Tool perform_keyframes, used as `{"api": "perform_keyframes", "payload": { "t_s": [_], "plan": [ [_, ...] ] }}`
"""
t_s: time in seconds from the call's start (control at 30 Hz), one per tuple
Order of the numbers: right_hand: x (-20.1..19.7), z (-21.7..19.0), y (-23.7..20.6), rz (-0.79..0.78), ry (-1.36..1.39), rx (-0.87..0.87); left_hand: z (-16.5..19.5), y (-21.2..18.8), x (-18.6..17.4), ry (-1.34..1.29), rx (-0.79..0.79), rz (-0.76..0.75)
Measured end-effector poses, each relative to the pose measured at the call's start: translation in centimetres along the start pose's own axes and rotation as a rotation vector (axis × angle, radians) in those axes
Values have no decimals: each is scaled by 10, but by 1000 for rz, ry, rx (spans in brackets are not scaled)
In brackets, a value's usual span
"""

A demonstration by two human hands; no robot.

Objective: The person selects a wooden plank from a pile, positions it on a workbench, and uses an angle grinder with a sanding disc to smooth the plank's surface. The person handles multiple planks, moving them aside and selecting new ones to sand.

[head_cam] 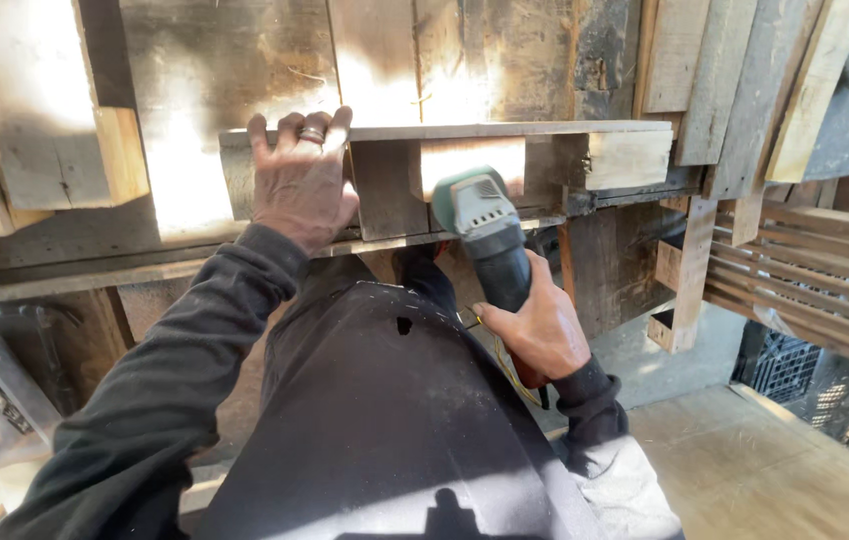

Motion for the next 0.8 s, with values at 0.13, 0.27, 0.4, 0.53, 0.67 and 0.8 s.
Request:
{"api": "perform_keyframes", "payload": {
  "t_s": [0.13,0.27,0.4,0.53,0.67,0.8],
  "plan": [
    [0,-8,7,-23,10,4,-30,-11,-8,64,160,46],
    [-9,-1,9,22,80,166,-45,-25,1,-149,-35,-332],
    [-9,6,3,109,77,106,-2,-40,-2,144,115,163],
    [-5,10,-5,51,26,174,33,-53,-15,-94,11,23],
    [-7,21,-3,57,59,353,42,-55,-21,-144,0,9],
    [-10,42,-7,175,154,169,48,-60,2,86,38,109]
  ]
}}
Point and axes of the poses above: each hand's wrist, its own y-axis towards the middle knuckle, its own x-axis out of the palm, z = x × y, the point moved 1 cm from there along y, towards the middle knuckle
